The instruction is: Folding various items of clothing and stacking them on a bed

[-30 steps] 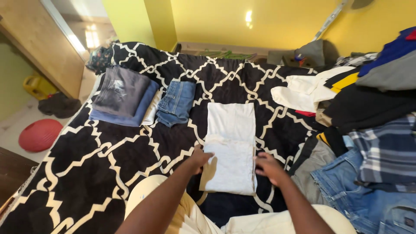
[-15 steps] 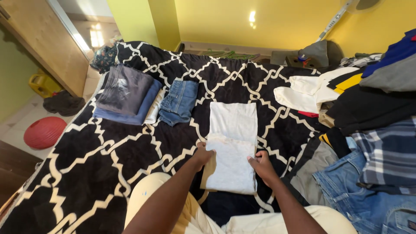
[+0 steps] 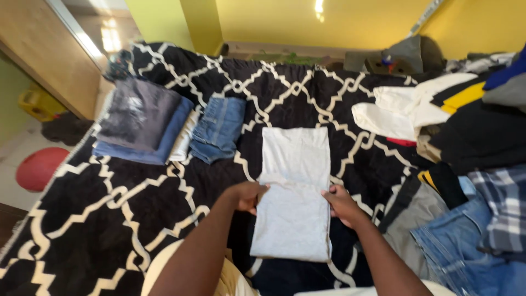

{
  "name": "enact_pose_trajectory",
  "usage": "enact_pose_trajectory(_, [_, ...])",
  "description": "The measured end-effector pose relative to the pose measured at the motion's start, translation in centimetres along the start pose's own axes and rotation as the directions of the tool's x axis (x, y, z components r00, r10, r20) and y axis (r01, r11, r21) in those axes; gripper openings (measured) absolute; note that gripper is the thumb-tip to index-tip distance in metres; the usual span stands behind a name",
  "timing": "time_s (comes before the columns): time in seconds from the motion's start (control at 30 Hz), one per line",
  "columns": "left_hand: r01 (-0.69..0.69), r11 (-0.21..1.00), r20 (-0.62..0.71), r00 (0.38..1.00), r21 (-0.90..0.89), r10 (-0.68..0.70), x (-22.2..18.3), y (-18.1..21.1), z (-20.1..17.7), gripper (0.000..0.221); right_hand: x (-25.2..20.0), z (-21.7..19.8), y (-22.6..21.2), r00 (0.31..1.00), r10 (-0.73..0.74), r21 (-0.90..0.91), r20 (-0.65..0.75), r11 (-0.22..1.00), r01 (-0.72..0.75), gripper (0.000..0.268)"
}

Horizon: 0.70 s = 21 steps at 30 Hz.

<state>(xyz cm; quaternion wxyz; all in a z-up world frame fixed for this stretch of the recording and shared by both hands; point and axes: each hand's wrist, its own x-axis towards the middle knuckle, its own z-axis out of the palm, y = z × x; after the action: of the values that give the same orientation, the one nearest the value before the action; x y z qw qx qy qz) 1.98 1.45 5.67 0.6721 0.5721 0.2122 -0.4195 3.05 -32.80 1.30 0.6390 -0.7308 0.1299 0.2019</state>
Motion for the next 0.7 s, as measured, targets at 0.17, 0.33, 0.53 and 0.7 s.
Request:
enact_pose_trajectory(0.17, [-0.034, 0.999, -0.018, 0.999, 0.035, 0.035, 7.9, -2.4, -4.5, 0.077, 0.3, -0.4, -0.3, 0.975, -0.222, -0.321, 0.003, 0.923, 0.211, 0.014])
enact_pose_trajectory(0.33, [-0.068, 0.992, -0.058, 0.996, 0.11, 0.075, 5.9, -0.9, -3.5, 0.075, -3.5, -1.3, -3.5, 0.965, -0.186, -0.232, 0.183, 0.946, 0.226, 0.015])
enact_pose_trajectory(0.53, [-0.141, 0.901, -0.215, 0.945, 0.411, 0.246, -3.1, 1.2, -0.2, 0.045, -8.6, -0.9, -7.5, 0.932, -0.193, -0.394, 0.306, 0.866, 0.308, 0.053])
enact_pose_trajectory(0.7, [-0.094, 0.019, 0.052, 0.7, 0.995, 0.712, -7.2, 0.2, 3.5, 0.086, -8.6, 0.3, -5.1, 0.827, -0.442, -0.703, 0.347, 0.461, 0.542, 0.073])
